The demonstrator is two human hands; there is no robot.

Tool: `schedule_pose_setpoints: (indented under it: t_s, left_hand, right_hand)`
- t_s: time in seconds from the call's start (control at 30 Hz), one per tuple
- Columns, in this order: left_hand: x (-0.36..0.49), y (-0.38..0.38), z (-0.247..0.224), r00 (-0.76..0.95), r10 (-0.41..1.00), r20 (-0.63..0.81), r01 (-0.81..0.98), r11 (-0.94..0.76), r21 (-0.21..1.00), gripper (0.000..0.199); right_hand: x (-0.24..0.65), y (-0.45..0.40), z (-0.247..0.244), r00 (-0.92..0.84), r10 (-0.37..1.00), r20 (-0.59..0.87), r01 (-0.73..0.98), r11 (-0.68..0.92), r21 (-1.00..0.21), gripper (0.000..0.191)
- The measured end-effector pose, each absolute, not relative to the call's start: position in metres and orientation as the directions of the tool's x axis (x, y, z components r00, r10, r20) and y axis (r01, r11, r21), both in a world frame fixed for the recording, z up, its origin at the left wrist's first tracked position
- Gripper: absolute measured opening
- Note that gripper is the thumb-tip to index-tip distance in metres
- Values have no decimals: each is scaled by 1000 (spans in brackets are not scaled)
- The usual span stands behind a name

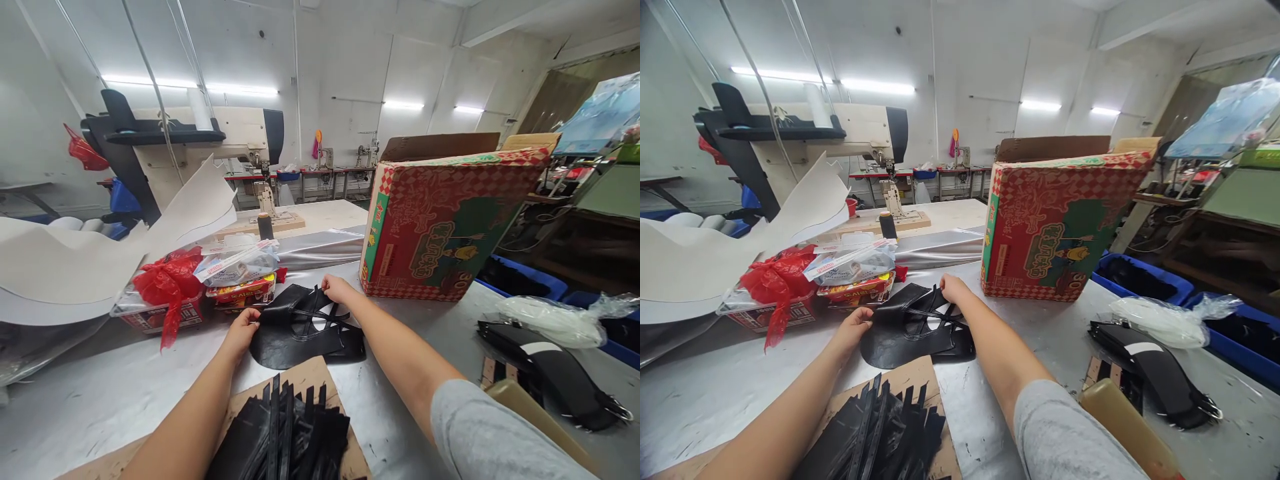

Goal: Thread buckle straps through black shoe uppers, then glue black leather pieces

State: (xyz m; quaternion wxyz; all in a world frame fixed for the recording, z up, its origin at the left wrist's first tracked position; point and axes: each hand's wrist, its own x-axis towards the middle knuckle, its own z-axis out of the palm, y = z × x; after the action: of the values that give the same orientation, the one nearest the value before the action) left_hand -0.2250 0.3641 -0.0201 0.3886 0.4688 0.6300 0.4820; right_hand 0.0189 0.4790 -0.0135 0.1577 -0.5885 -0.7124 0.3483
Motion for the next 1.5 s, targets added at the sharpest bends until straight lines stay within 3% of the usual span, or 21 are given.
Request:
schedule_pose_setpoints:
  t_s: [0.23,0.53,0.87,1.17,1.3,1.5]
  left_hand:
    - [-224,365,-20,-259,964,-53,185,103,977,16]
    - [-223,363,-16,-234,972,-15,177,58,983,16]
    - [-224,371,-26,-244,968,63,273,6,962,12]
    - [-222,381,-33,-319,943,98,420,48,906,18]
    - [-221,380,-33,-339,935,102,454,68,889,20]
    - [-221,379,-31,-339,936,94,487,89,869,22]
  right_hand:
    - [25,464,-16,-332,927,-176,710,123,-693,26]
    - [19,489,-12,-105,955,-279,565,-173,-807,29]
    - [15,489,-7,-143,903,-404,301,-349,-887,30]
    - [38,485,-10,-145,941,-307,237,-268,-934,30]
    - [49,484,-9,-136,959,-248,321,-194,-927,29]
    - [31,480,-11,-256,952,-171,511,-17,-859,24]
